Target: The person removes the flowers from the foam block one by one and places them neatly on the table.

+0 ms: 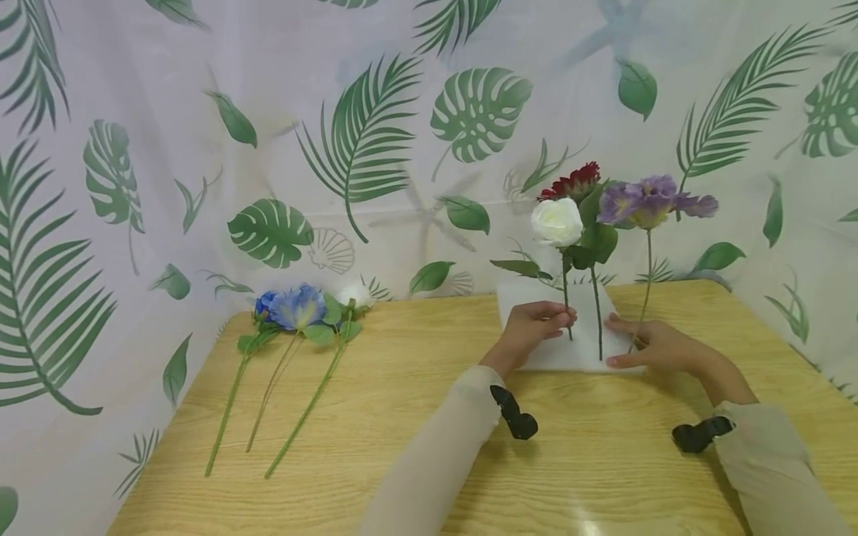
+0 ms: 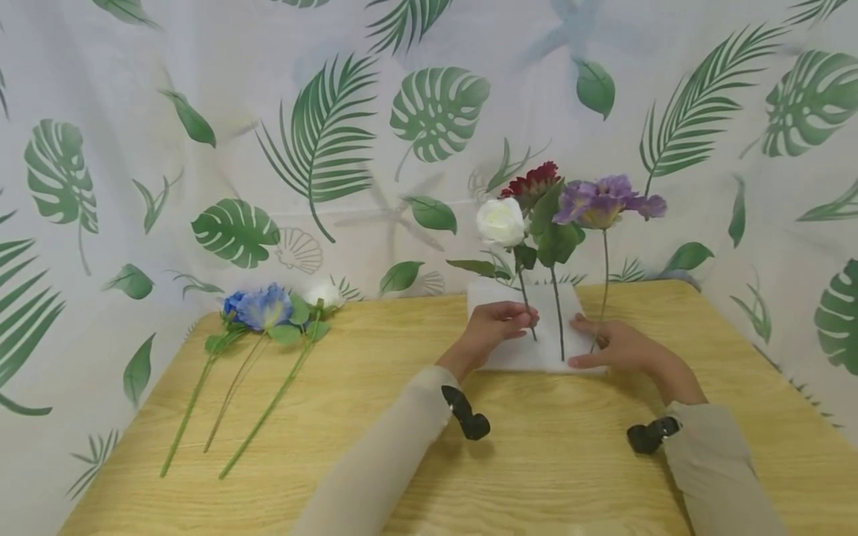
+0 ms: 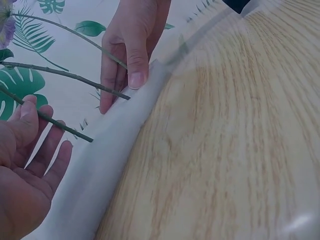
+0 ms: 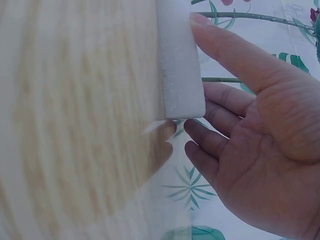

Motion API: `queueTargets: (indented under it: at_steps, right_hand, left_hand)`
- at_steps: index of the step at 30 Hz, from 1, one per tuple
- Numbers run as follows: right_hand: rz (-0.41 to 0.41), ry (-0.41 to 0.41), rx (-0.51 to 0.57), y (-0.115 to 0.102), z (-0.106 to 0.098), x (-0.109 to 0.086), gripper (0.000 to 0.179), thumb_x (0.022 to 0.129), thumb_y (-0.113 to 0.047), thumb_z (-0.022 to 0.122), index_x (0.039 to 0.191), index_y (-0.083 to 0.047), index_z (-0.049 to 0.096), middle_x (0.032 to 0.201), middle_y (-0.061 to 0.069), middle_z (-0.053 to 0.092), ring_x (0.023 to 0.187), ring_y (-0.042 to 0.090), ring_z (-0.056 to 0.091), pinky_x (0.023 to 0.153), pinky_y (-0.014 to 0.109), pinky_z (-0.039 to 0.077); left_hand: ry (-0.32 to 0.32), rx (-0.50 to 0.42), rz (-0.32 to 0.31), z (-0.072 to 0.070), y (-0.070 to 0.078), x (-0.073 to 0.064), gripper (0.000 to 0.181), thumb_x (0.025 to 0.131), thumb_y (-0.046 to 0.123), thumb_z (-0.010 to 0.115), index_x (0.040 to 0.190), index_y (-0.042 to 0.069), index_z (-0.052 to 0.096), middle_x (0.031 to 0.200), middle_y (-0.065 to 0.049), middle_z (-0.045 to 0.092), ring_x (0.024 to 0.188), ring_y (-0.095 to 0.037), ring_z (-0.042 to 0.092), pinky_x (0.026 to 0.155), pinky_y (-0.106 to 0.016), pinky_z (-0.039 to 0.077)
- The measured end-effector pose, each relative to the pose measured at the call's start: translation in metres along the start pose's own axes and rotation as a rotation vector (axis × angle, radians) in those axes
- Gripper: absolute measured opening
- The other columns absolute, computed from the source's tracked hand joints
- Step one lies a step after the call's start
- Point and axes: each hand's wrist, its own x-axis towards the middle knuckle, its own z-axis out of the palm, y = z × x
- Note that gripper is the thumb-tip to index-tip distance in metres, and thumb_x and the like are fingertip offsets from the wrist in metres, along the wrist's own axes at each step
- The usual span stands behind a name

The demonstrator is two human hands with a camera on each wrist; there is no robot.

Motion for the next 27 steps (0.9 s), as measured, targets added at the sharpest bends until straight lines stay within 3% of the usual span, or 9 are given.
queueTargets:
  at_steps: [14,18,23,27]
  right_hand:
    - [0.002,-0.003,0.007,0.0,0.0,0.001,0.088,0.09,-0.036,0.078,0.152,0.009,0.035,0.158,0.033,0.027,0.142,0.058,0.031,0.111,0.068,0.036]
    - [-0.004,-0.007,0.009,0.0,0.001,0.003,0.088,0.09,-0.036,0.078,0.152,0.009,0.035,0.158,0.033,0.027,0.142,0.059,0.03,0.111,0.068,0.036]
    - [0.002,-0.013,0.01,0.002,0.0,0.004,0.088,0.09,-0.037,0.078,0.153,0.008,0.035,0.159,0.033,0.026,0.143,0.059,0.027,0.111,0.07,0.034]
    - [0.016,-0.019,0.006,0.004,0.001,0.005,0.089,0.09,-0.038,0.078,0.153,0.007,0.035,0.159,0.032,0.026,0.143,0.06,0.026,0.111,0.071,0.033]
  left_hand:
    - [0.079,-0.072,0.033,0.007,0.002,0.002,0.019,0.095,0.0,0.068,0.111,-0.009,0.073,0.115,-0.022,0.074,0.106,-0.023,0.074,0.091,-0.031,0.061]
    - [0.099,-0.063,0.087,0.006,0.006,0.001,0.018,0.095,-0.001,0.067,0.109,-0.011,0.073,0.111,-0.025,0.074,0.1,-0.021,0.075,0.087,-0.03,0.062]
    - [0.105,-0.065,0.175,0.002,0.016,-0.003,0.019,0.095,-0.003,0.066,0.109,-0.015,0.071,0.111,-0.033,0.07,0.101,-0.033,0.075,0.087,-0.036,0.063]
    - [0.101,-0.072,0.197,0.0,0.021,-0.006,0.019,0.095,-0.003,0.066,0.109,-0.015,0.071,0.112,-0.035,0.069,0.103,-0.04,0.073,0.087,-0.038,0.063]
